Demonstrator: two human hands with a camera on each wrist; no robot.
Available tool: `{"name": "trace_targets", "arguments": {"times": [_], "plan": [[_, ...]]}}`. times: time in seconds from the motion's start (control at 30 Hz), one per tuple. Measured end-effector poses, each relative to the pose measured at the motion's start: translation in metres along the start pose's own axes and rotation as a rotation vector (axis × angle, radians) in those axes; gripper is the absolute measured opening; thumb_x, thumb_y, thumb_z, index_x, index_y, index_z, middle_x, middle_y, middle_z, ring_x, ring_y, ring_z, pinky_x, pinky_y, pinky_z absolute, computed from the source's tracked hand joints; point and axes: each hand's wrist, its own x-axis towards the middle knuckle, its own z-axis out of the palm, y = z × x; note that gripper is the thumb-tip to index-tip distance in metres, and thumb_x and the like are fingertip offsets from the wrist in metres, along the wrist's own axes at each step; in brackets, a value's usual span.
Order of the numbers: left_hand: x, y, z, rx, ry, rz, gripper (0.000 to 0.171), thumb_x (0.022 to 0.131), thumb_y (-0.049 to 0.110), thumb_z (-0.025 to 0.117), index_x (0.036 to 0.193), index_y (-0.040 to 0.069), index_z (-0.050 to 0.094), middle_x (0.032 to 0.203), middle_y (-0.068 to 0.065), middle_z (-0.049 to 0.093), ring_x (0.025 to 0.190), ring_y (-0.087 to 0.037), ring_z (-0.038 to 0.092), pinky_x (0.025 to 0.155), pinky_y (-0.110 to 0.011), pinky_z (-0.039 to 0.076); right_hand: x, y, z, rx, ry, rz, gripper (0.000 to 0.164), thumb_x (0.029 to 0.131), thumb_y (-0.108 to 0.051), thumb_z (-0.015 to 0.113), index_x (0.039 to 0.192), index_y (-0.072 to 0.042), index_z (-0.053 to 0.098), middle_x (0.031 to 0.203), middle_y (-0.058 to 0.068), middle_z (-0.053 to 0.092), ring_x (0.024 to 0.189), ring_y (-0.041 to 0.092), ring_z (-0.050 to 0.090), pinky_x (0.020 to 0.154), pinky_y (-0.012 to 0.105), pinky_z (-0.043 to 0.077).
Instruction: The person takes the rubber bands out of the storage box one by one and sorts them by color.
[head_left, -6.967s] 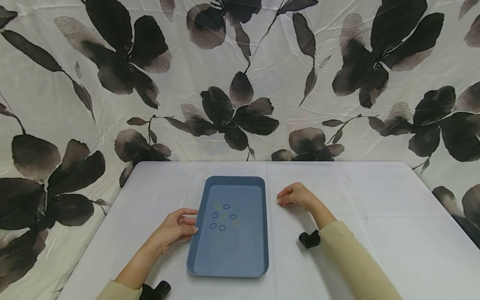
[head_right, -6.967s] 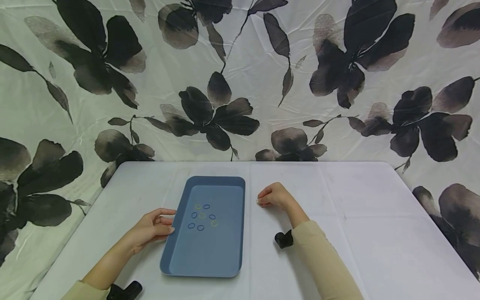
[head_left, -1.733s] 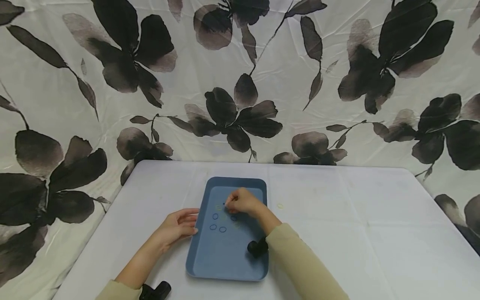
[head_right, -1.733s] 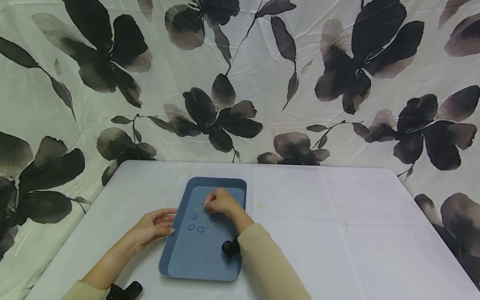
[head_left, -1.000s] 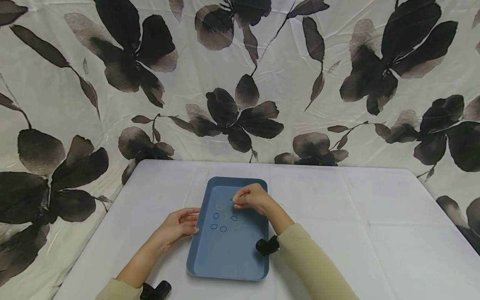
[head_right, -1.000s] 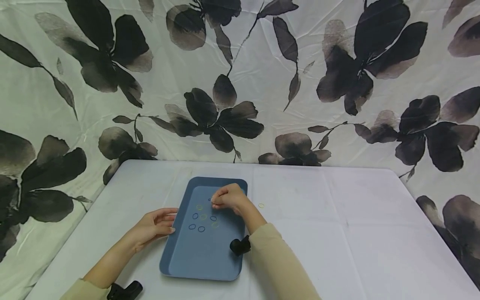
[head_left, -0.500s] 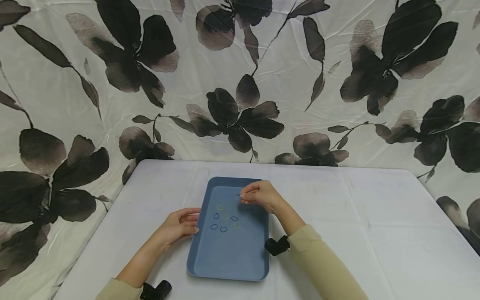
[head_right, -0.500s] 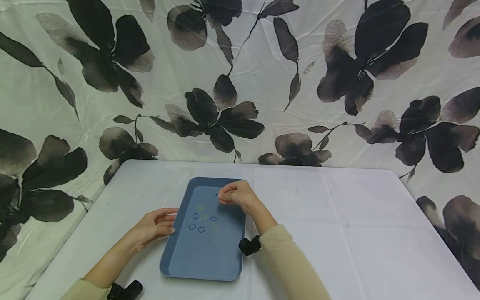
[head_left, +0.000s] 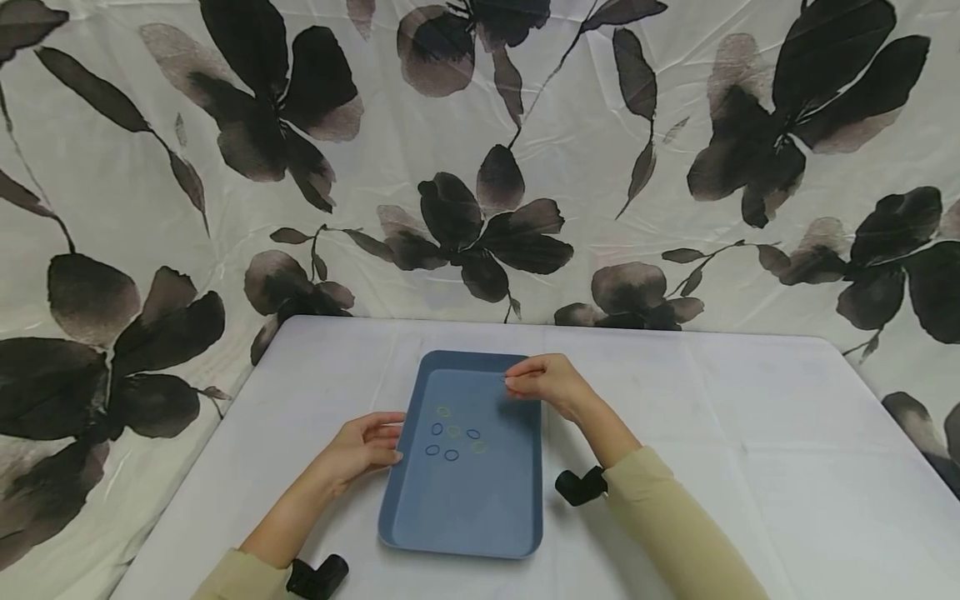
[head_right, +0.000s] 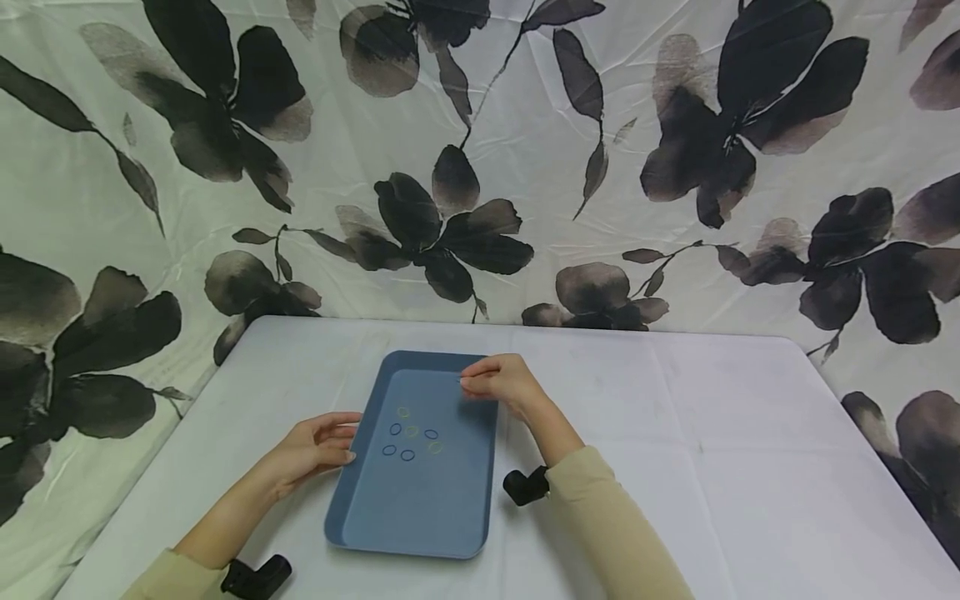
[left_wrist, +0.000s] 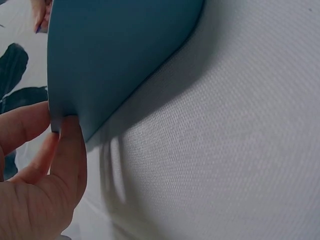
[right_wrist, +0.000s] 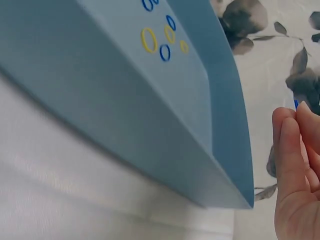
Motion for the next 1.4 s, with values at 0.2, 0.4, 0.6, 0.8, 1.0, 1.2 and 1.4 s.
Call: {"name": "trace_targets", "arguments": {"times": [0.2, 0.4, 0.6, 0.8, 1.0, 1.2, 1.4], "plan": [[0.001, 0.0, 0.001, -0.009, -0.007, -0.003, 0.064, 0.074, -0.015, 0.062, 0.133, -0.012, 0.038, 0.118, -0.029, 0.051, 0.093, -0.018, 0.059, 0.073, -0.024, 0.053, -0.005, 0.001, -0.013, -0.007, 0.0, -0.002, 0.03, 0.085, 0.005, 0.062, 0.109, 0.02, 0.056, 0.092, 0.02, 0.068, 0.078, 0.017, 0.067, 0.081, 0.038, 0.053], [0.0, 0.002, 0.0, -0.009, -0.008, -0.009, 0.064, 0.074, -0.014, 0.063, 0.133, -0.012, 0.038, 0.119, -0.028, 0.051, 0.096, -0.02, 0.059, 0.073, -0.024, 0.053, -0.01, 0.004, -0.024, -0.023, -0.003, 0.004, 0.03, 0.086, 0.007, 0.059, 0.111, 0.022, 0.053, 0.099, 0.026, 0.065, 0.077, 0.014, 0.066, 0.08, 0.034, 0.053], [-0.002, 0.001, 0.0, -0.01, -0.01, -0.013, 0.065, 0.075, -0.013, 0.063, 0.134, -0.012, 0.037, 0.123, -0.03, 0.048, 0.099, -0.021, 0.057, 0.075, -0.024, 0.052, -0.015, 0.006, -0.032, -0.029, -0.006, 0.004, 0.028, 0.086, 0.007, 0.058, 0.11, 0.022, 0.054, 0.096, 0.024, 0.066, 0.077, 0.014, 0.066, 0.082, 0.037, 0.052], [-0.001, 0.0, 0.0, -0.016, -0.022, -0.008, 0.065, 0.076, -0.013, 0.062, 0.135, -0.012, 0.036, 0.123, -0.03, 0.047, 0.1, -0.022, 0.057, 0.076, -0.024, 0.052, -0.021, 0.007, -0.04, -0.044, 0.002, 0.018, 0.027, 0.086, 0.008, 0.058, 0.11, 0.021, 0.055, 0.098, 0.024, 0.065, 0.079, 0.015, 0.066, 0.084, 0.04, 0.051], [0.001, 0.001, 0.001, -0.024, -0.014, -0.007, 0.064, 0.076, -0.014, 0.062, 0.135, -0.012, 0.036, 0.122, -0.028, 0.049, 0.098, -0.02, 0.058, 0.075, -0.024, 0.052, -0.028, 0.007, -0.049, -0.086, 0.002, 0.014, 0.026, 0.085, 0.008, 0.058, 0.108, 0.019, 0.057, 0.094, 0.018, 0.067, 0.079, 0.014, 0.065, 0.082, 0.039, 0.052], [0.001, 0.002, 0.002, -0.024, -0.028, -0.005, 0.065, 0.076, -0.014, 0.062, 0.135, -0.012, 0.036, 0.122, -0.028, 0.049, 0.098, -0.02, 0.058, 0.075, -0.024, 0.052, -0.036, 0.013, -0.057, -0.103, -0.011, 0.018, 0.027, 0.084, 0.007, 0.061, 0.107, 0.021, 0.056, 0.095, 0.021, 0.067, 0.081, 0.017, 0.066, 0.078, 0.034, 0.054], [0.0, 0.001, 0.001, -0.009, -0.009, -0.015, 0.064, 0.076, -0.013, 0.062, 0.134, -0.011, 0.037, 0.123, -0.029, 0.049, 0.102, -0.024, 0.057, 0.076, -0.025, 0.052, -0.043, 0.018, -0.061, -0.119, -0.029, 0.024, 0.029, 0.083, 0.005, 0.063, 0.107, 0.021, 0.056, 0.094, 0.021, 0.068, 0.08, 0.016, 0.066, 0.079, 0.038, 0.053]]}}
